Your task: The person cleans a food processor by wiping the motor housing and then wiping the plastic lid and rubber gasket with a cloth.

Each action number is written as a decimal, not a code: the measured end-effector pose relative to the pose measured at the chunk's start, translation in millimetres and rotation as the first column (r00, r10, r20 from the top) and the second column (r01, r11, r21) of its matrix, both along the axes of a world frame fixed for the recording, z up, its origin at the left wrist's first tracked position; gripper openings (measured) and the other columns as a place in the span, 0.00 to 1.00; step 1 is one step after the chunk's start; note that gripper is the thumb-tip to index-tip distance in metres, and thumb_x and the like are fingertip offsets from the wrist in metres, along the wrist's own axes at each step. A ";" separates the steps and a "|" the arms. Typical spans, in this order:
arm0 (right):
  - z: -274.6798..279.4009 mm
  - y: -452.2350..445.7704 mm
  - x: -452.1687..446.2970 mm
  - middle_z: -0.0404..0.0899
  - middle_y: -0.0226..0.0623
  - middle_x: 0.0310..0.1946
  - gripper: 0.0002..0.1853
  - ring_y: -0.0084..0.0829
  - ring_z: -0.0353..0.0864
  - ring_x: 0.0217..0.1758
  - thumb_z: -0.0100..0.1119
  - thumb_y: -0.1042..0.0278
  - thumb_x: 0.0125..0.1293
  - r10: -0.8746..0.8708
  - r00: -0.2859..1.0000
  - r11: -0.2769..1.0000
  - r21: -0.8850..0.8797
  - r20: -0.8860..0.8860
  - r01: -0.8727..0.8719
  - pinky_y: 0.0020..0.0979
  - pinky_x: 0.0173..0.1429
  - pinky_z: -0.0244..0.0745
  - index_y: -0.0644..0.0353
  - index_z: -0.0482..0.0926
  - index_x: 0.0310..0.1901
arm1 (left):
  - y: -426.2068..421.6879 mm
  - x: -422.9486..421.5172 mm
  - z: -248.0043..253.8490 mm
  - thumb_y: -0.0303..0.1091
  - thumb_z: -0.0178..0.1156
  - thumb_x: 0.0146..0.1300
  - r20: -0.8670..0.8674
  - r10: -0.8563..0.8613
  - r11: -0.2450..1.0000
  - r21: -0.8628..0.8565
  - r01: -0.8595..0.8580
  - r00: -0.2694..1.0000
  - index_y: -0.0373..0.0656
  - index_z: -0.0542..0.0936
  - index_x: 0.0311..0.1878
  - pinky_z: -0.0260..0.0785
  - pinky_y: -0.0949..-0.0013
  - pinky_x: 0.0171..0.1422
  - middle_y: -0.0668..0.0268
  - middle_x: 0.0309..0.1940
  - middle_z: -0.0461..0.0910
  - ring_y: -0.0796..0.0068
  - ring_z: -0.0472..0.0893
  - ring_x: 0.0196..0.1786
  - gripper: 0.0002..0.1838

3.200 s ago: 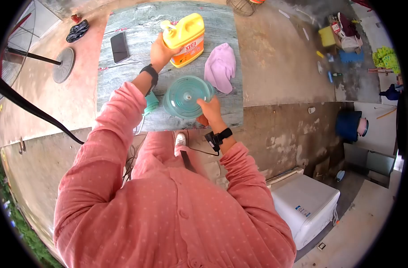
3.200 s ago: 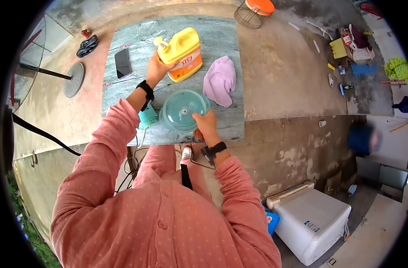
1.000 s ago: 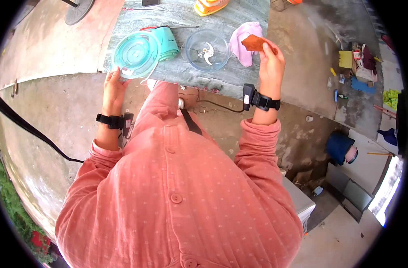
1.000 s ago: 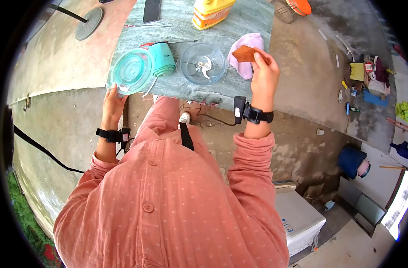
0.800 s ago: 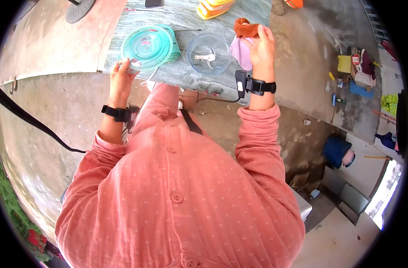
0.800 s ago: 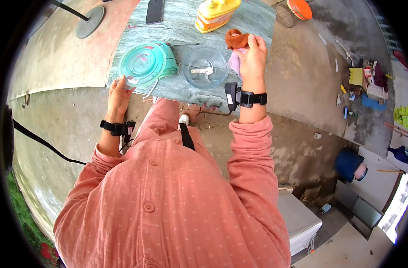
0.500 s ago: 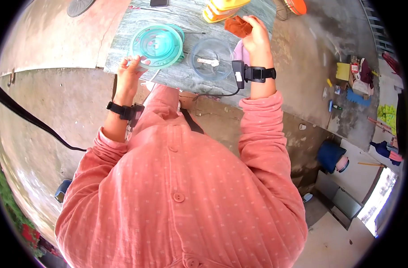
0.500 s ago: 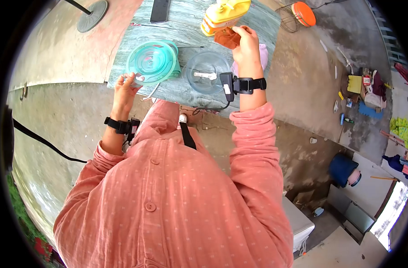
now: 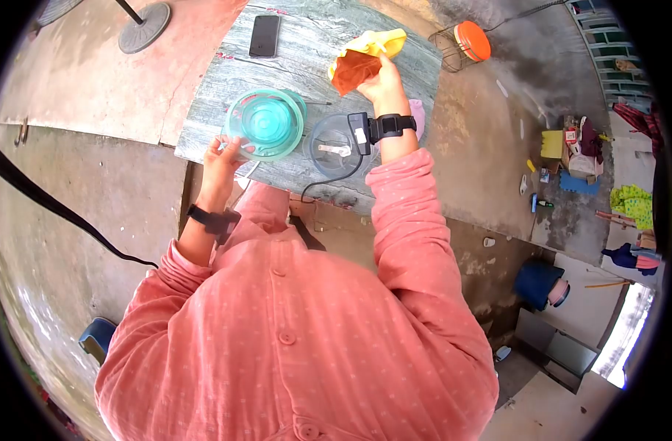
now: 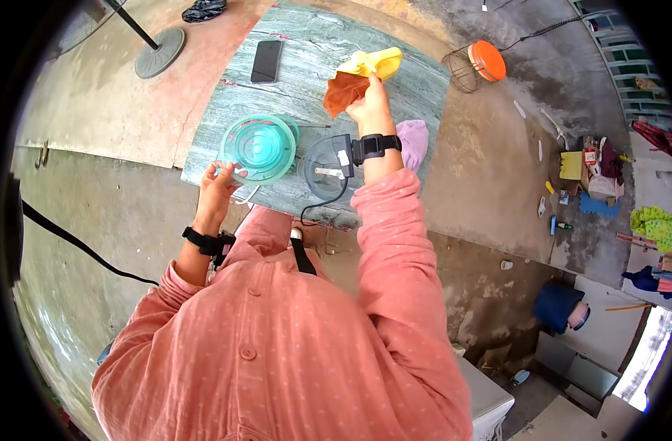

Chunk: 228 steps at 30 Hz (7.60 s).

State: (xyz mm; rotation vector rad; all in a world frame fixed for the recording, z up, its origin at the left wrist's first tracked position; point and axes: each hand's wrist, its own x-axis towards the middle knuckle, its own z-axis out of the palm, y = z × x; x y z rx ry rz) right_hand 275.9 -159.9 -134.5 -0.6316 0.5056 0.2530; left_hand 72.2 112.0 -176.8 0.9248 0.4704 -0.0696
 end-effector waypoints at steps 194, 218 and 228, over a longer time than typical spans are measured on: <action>151.0 51.4 -284.6 0.68 0.29 0.60 0.16 0.35 0.60 0.67 0.57 0.71 0.55 0.739 0.435 -0.065 -0.589 0.515 0.806 0.46 0.64 0.48 0.55 0.78 0.47 | -74.4 -71.4 168.4 0.19 0.56 0.46 0.458 -0.431 0.798 0.596 0.091 0.777 0.33 0.74 0.48 0.70 0.74 0.43 0.66 0.37 0.78 0.80 0.76 0.39 0.21; 140.4 24.4 -269.4 0.71 0.42 0.54 0.13 0.37 0.73 0.52 0.56 0.84 0.47 0.552 0.475 0.410 -0.720 0.685 0.561 0.38 0.53 0.67 0.60 0.79 0.37 | -59.4 -50.7 182.3 0.23 0.63 0.46 0.329 -0.596 0.803 0.273 0.530 0.733 0.35 0.75 0.45 0.71 0.73 0.46 0.68 0.36 0.77 0.77 0.78 0.37 0.19; 141.9 35.1 -272.9 0.69 0.36 0.58 0.17 0.37 0.69 0.55 0.56 0.75 0.51 0.757 0.390 -0.005 -0.593 0.524 0.805 0.37 0.55 0.62 0.52 0.80 0.45 | -60.9 -73.5 177.0 0.17 0.56 0.47 0.356 -0.526 0.839 0.365 0.404 0.772 0.33 0.76 0.46 0.72 0.74 0.42 0.64 0.35 0.79 0.78 0.78 0.36 0.18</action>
